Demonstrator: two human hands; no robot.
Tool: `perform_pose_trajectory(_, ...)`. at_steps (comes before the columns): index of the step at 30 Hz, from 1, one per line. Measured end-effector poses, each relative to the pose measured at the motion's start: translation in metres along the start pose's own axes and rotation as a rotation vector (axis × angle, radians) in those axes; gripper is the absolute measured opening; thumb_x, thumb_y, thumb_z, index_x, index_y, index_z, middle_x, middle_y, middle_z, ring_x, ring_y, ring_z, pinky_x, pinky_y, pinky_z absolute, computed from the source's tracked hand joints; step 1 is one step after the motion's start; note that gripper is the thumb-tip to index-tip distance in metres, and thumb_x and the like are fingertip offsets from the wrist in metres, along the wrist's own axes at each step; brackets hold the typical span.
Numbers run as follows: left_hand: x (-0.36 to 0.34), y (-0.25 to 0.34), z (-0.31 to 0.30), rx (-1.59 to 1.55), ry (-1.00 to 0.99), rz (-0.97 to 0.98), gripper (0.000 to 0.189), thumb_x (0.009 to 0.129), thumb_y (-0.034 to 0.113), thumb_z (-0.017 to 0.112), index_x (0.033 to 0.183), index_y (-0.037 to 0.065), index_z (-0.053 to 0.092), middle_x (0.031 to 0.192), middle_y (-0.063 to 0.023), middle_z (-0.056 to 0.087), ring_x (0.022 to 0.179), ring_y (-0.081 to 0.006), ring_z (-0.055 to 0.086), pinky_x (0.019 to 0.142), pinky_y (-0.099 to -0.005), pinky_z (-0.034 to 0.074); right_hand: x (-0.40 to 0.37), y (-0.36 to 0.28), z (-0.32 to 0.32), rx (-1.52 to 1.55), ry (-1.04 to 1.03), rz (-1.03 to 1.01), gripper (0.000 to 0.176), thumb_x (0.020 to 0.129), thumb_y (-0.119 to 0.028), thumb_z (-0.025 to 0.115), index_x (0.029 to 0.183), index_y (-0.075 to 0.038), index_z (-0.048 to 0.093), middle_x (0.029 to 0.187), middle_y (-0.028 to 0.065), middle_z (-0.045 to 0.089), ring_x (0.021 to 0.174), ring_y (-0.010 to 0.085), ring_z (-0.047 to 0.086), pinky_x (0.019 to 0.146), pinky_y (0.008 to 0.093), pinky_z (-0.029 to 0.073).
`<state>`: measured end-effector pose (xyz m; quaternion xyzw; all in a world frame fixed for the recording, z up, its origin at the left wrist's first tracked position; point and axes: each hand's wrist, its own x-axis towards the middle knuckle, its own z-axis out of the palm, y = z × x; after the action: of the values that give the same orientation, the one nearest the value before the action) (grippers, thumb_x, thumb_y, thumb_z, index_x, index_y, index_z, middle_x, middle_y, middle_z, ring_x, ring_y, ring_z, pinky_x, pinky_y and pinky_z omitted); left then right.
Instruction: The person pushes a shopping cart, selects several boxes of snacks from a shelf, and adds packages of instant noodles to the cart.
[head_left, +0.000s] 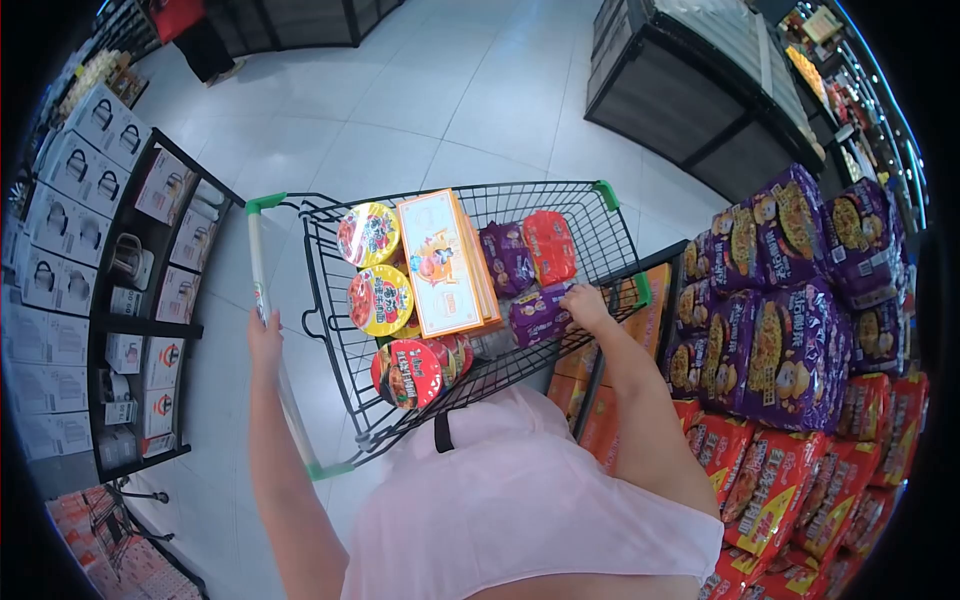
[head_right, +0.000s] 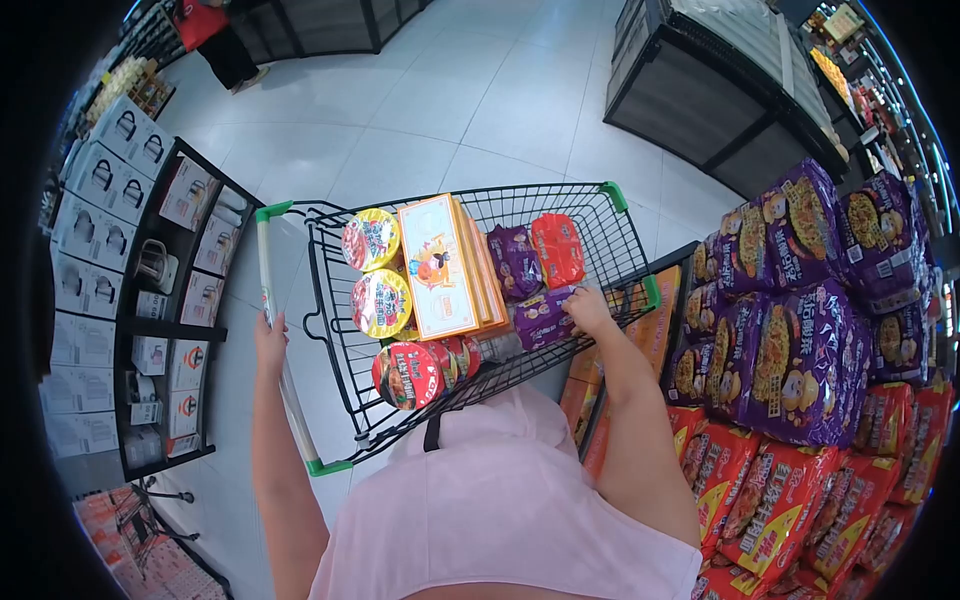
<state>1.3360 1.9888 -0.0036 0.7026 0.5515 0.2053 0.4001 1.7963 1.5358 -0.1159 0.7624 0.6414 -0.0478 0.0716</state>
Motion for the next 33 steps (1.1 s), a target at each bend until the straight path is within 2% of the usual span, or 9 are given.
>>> perform_pose_trajectory(8,-0.003,0.000,0.000,-0.023,0.025,-0.097,0.030,0.092,0.020,0.055,0.114,0.000,0.048,0.076,-0.0028,0.052,0.061,-0.0085,0.047,0.052,-0.0241,0.039,0.003,-0.011,0.052,0.035,-0.136,0.149,0.011,0.080,-0.025,0.064,0.087,-0.018,0.069,0.086,0.0000,0.066,0.094,0.0195,0.059,0.080,0.0377,0.045)
perform_pose_trajectory(12,-0.003,0.004,-0.005,0.029,-0.021,-0.112,0.032,0.093,0.020,0.055,0.117,0.000,0.047,0.076,-0.0037,0.053,0.061,-0.0090,0.048,0.052,-0.0246,0.040,0.015,-0.038,0.044,0.426,-0.109,0.615,0.020,0.079,-0.022,0.067,0.098,-0.013,0.067,0.092,0.0049,0.067,0.100,0.0246,0.059,0.084,0.0430,0.044)
perform_pose_trajectory(15,-0.006,0.006,-0.002,0.012,0.011,-0.047,0.024,0.095,0.024,0.054,0.103,0.002,0.050,0.071,-0.0025,0.051,0.054,-0.0077,0.047,0.047,-0.0234,0.038,0.001,-0.059,0.034,0.499,0.248,0.715,0.023,0.078,-0.023,0.068,0.099,-0.013,0.066,0.102,0.0065,0.066,0.105,0.0252,0.057,0.095,0.0434,0.038)
perform_pose_trajectory(16,-0.006,0.007,-0.001,0.030,0.021,-0.045,0.024,0.095,0.024,0.054,0.102,0.002,0.050,0.071,-0.0027,0.051,0.054,-0.0077,0.047,0.047,-0.0234,0.038,-0.003,-0.068,0.018,0.483,0.262,0.817,0.036,0.078,-0.021,0.068,0.111,-0.009,0.061,0.123,0.0146,0.056,0.121,0.0297,0.047,0.106,0.0455,0.029)
perform_pose_trajectory(19,-0.006,0.005,-0.001,0.085,0.041,-0.043,0.024,0.095,0.024,0.053,0.102,0.002,0.049,0.070,-0.0032,0.052,0.053,-0.0078,0.047,0.047,-0.0233,0.038,-0.016,-0.087,-0.030,0.286,0.361,1.154,0.061,0.077,-0.019,0.066,0.131,-0.002,0.044,0.141,0.0248,0.035,0.133,0.0358,0.032,0.111,0.0488,0.022)
perform_pose_trajectory(22,-0.005,0.003,-0.003,0.113,0.021,-0.056,0.026,0.095,0.022,0.053,0.108,0.000,0.048,0.072,-0.0046,0.054,0.053,-0.0090,0.049,0.046,-0.0242,0.039,-0.024,-0.091,0.003,0.522,0.326,1.587,0.084,0.078,-0.016,0.063,0.143,0.006,0.016,0.147,0.0327,0.016,0.138,0.0406,0.020,0.114,0.0480,0.016)
perform_pose_trajectory(25,-0.010,0.018,-0.003,0.149,-0.006,-0.088,0.034,0.094,0.021,0.052,0.117,-0.003,0.047,0.075,-0.0073,0.057,0.052,-0.0113,0.052,0.045,-0.0265,0.041,-0.020,-0.099,0.016,0.800,0.592,1.566,0.088,0.078,-0.012,0.061,0.143,0.010,0.005,0.146,0.0346,0.015,0.138,0.0428,0.019,0.115,0.0454,0.016)
perform_pose_trajectory(26,-0.011,0.020,-0.001,0.178,-0.002,-0.088,0.033,0.095,0.021,0.052,0.116,-0.003,0.047,0.075,-0.0078,0.057,0.051,-0.0117,0.052,0.045,-0.0271,0.041,-0.020,-0.099,0.016,0.799,0.538,1.587,0.087,0.080,-0.007,0.059,0.143,0.012,0.002,0.147,0.0339,0.015,0.138,0.0428,0.019,0.116,0.0419,0.016)
perform_pose_trajectory(33,-0.001,0.013,0.003,0.284,0.025,-0.068,0.035,0.093,0.023,0.053,0.115,-0.004,0.047,0.075,-0.0100,0.058,0.050,-0.0151,0.053,0.044,-0.0296,0.043,-0.009,-0.085,0.022,0.809,0.594,1.601,0.083,0.081,-0.003,0.058,0.144,0.011,0.005,0.148,0.0299,0.018,0.140,0.0383,0.020,0.116,0.0384,0.017)
